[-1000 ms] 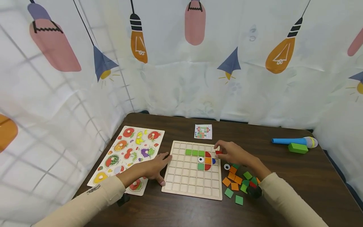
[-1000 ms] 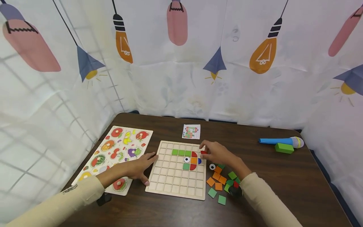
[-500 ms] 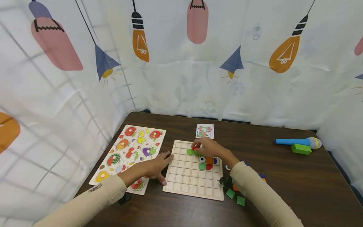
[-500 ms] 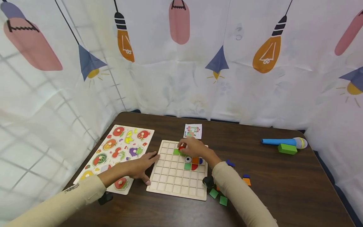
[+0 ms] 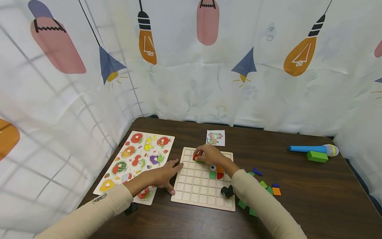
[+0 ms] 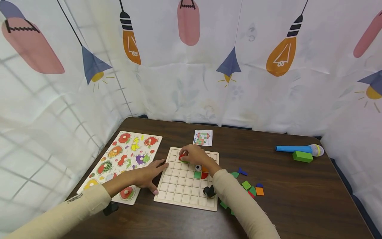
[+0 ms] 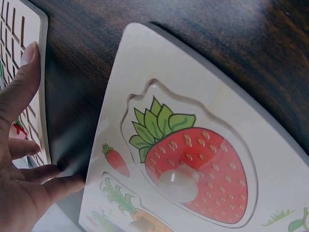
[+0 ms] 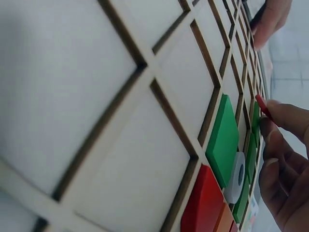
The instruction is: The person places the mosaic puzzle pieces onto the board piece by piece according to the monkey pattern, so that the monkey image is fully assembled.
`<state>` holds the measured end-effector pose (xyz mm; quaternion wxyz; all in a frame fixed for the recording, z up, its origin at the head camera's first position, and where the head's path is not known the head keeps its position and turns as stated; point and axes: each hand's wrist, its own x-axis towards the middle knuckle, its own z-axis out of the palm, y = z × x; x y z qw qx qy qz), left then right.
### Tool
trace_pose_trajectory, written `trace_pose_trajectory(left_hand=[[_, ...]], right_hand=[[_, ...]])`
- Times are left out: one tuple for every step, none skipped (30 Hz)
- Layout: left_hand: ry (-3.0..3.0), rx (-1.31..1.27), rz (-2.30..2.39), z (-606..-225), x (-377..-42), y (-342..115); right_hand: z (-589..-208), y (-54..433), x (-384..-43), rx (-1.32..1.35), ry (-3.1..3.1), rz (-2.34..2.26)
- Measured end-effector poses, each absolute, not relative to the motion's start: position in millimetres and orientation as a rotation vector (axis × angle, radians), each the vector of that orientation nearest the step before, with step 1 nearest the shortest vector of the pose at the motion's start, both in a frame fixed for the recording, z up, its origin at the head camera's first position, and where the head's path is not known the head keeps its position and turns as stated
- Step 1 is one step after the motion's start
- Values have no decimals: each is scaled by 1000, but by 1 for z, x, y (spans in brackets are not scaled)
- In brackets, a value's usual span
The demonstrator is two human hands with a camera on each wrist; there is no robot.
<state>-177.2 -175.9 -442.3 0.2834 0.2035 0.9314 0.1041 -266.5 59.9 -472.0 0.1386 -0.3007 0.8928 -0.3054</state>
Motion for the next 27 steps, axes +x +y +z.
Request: trace_pose_trajectory(left_hand=[[2492, 544, 280, -442, -177, -176], [2491, 543, 283, -442, -177, -176], [2491, 543, 286, -441, -177, -175], [2491, 541, 283, -441, -177, -175], [2491, 539, 283, -441, -177, -175], [2491, 540, 284, -441, -177, -175], [2491, 541, 285, -441, -177, -175], [2491, 541, 286, -442, -177, -175], [2491, 540, 288, -442, -177, -175], [2491, 540, 288, -442, -176, -175], [2491, 540, 291, -442, -176, -175], [2491, 540, 293, -442, -176, -175], [2492, 540, 293, -442, -176, -175], [2493, 538, 290, -442, -176, -175], [2496, 536, 289, -442, -176, -175], [2497, 534, 285, -442, -176, -175], [2498, 533, 287, -442, -176, -175], [2499, 531, 287, -442, -175, -175], [2499, 528, 288, -442, -175, -175], [2499, 525, 291, -442, -175, -175], [2498, 522, 297, -442, -175, -174], [2497, 521, 300, -442, -174, -174], [2497, 520, 302, -442, -174, -174], [2498, 517, 301, -442, -173, -173], [2498, 517, 302, -442, -173, -173], [2499, 517, 303, -442, -173, -173], [2501, 516, 303, -442, -173, -173]], right_hand=[[-472, 59, -266, -864, 2588, -879], [-473, 57, -266, -862, 2595, -866], [-473, 56, -266, -862, 2600, -852], [-472, 55, -266, -861, 2598, -846], [-472, 55, -266, -861, 2601, -830], [-472, 54, -265, -859, 2604, -814], [-471, 54, -265, -860, 2609, -794], [-471, 54, -266, -853, 2618, -773], [-471, 53, -265, -844, 2625, -759], [-471, 53, -265, -832, 2633, -747], [-471, 53, -265, -821, 2642, -734], [-471, 53, -265, -812, 2647, -727], [-471, 53, -265, -803, 2653, -720], [-471, 53, -265, -794, 2656, -718], [-471, 53, -265, -790, 2655, -722], [-471, 53, -265, -789, 2654, -724], [-471, 53, -265, -790, 2653, -727], [-471, 53, -266, -793, 2653, -727], [-471, 53, -266, -796, 2652, -728], [-472, 53, -266, -799, 2652, -727], [-472, 53, -266, -803, 2655, -722], [-472, 53, -266, -805, 2658, -721], [-472, 53, -266, -807, 2659, -720], [-472, 53, -266, -810, 2661, -718], [-472, 53, -266, -810, 2663, -718], [-472, 53, -266, -812, 2663, -716], [-471, 52, -266, -816, 2663, -716]])
